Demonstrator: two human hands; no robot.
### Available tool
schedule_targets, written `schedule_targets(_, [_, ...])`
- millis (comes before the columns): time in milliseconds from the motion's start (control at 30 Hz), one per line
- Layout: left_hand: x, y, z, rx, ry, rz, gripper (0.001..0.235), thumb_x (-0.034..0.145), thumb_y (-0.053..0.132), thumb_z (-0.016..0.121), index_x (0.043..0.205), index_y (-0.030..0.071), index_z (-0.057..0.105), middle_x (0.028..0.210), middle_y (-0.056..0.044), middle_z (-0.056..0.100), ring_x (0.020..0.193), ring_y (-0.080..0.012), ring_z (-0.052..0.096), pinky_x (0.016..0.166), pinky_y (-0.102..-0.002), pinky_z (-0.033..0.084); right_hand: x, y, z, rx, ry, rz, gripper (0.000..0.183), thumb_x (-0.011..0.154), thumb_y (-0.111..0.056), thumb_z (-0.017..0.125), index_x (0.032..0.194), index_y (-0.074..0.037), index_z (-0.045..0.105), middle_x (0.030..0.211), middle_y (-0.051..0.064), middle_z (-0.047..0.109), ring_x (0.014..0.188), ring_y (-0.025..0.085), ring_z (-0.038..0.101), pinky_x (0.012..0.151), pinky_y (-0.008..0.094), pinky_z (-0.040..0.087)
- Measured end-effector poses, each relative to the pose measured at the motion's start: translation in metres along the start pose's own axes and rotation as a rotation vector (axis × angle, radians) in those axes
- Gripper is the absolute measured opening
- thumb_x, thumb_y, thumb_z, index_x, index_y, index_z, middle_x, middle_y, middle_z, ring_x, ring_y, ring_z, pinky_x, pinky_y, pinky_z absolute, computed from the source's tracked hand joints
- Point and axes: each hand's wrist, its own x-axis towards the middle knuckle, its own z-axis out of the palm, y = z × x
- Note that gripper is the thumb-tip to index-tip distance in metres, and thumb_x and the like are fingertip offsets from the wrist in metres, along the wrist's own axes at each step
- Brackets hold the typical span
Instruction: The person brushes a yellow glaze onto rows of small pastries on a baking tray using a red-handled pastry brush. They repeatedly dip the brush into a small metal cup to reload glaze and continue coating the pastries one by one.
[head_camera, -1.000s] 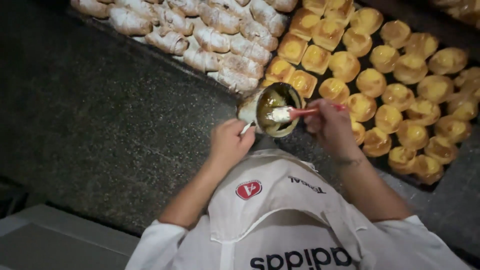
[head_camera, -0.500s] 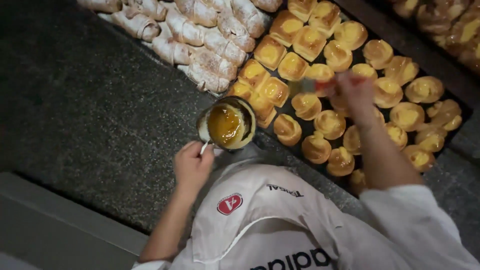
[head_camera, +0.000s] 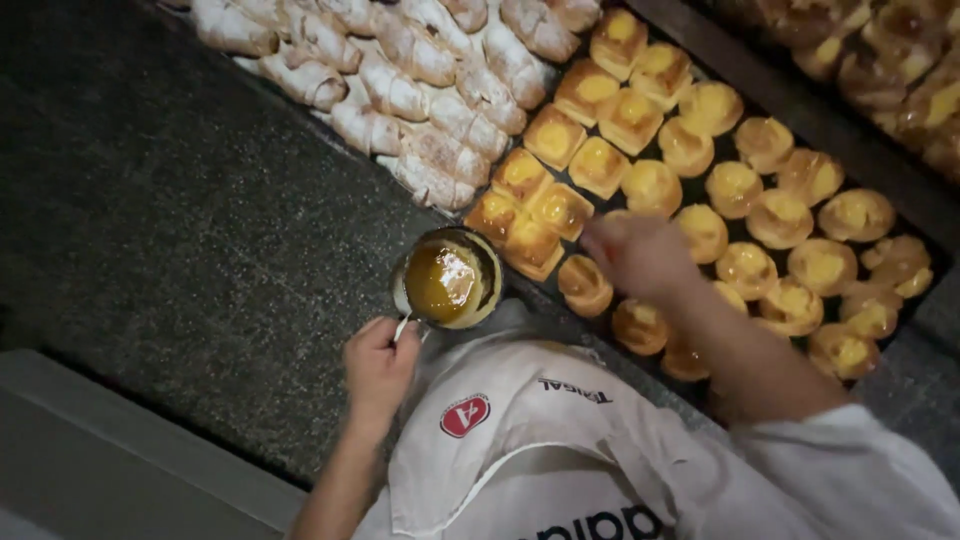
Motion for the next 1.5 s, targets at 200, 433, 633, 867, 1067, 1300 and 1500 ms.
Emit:
schedule_targets(200, [0.018,-0.003,-0.010,0.009,0.011,0.061,0.035,0.089,0.013,0.063,0.060,0.004,0.047,0.059,-0.012,0.051,0.058,-0.0283,0.048,0.059,-0.048,0.032,0.075,0.004,-0.047,0.732,0.032,0.763,0.033,0.114,-0.023,0.045,0.088,-0.012,0.063,0.079,0.002,0.067,0.063,0.011,0.060,0.054,0.023,0.050])
schedule_targets(433, [0.024,-0.003,-0.022,0.020,-0.013,0.031,0.035,0.088,0.015,0.062,0.060,0.004,0.045,0.060,-0.014,0.051,0.057,-0.0289,0.046,0.058,-0.049,0.030,0.184,0.252,0.040,0.433,1.033,0.448,0.026,0.104,-0.018,0.064,0.080,-0.017,0.057,0.074,-0.002,0.063,0.069,0.012,0.064,0.060,0.034,0.052])
schedule_targets(633, [0.019,-0.007,-0.026,-0.009,0.005,0.014,0.037,0.088,0.014,0.064,0.059,0.005,0.043,0.057,-0.010,0.048,0.055,-0.0237,0.043,0.055,-0.045,0.029,0.114,0.051,0.012,0.377,0.608,0.493,0.014,0.108,-0.015,0.055,0.099,-0.008,0.063,0.081,0.005,0.065,0.066,0.016,0.062,0.052,0.032,0.050])
schedule_targets(867, [0.017,-0.014,-0.024,-0.117,0.052,0.038,0.037,0.087,0.012,0.074,0.058,0.006,0.052,0.054,-0.017,0.051,0.055,-0.0394,0.059,0.049,-0.037,0.045,0.024,-0.032,0.143,0.049,0.510,0.174,0.025,0.093,-0.043,0.069,0.080,-0.022,0.066,0.060,0.006,0.059,0.061,0.032,0.067,0.057,0.039,0.052])
schedule_targets(1067, [0.025,-0.013,-0.010,-0.111,0.059,0.089,0.036,0.084,0.015,0.075,0.058,0.007,0.052,0.054,-0.016,0.050,0.055,-0.0411,0.057,0.049,-0.041,0.043,-0.018,-0.062,0.056,0.665,0.659,0.112,0.007,0.099,-0.015,0.072,0.096,-0.018,0.078,0.072,0.002,0.066,0.067,0.018,0.062,0.072,0.025,0.047])
schedule_targets(1300, [0.031,0.004,-0.001,0.056,0.049,0.250,0.035,0.084,0.030,0.075,0.061,0.014,0.054,0.057,-0.010,0.054,0.059,-0.0368,0.063,0.053,-0.041,0.050,0.003,-0.079,0.034,0.982,0.345,-0.134,0.007,0.094,-0.011,0.073,0.091,-0.006,0.077,0.058,0.003,0.064,0.055,0.011,0.060,0.059,0.025,0.050])
schedule_targets(1500, [0.037,0.004,0.018,0.181,0.069,0.398,0.038,0.088,0.036,0.071,0.062,0.017,0.050,0.059,-0.007,0.052,0.058,-0.0329,0.063,0.054,-0.041,0.052,0.021,-0.084,0.066,0.988,0.221,-0.069,0.017,0.102,-0.018,0.064,0.096,-0.008,0.076,0.058,0.007,0.069,0.058,0.017,0.068,0.066,0.031,0.054])
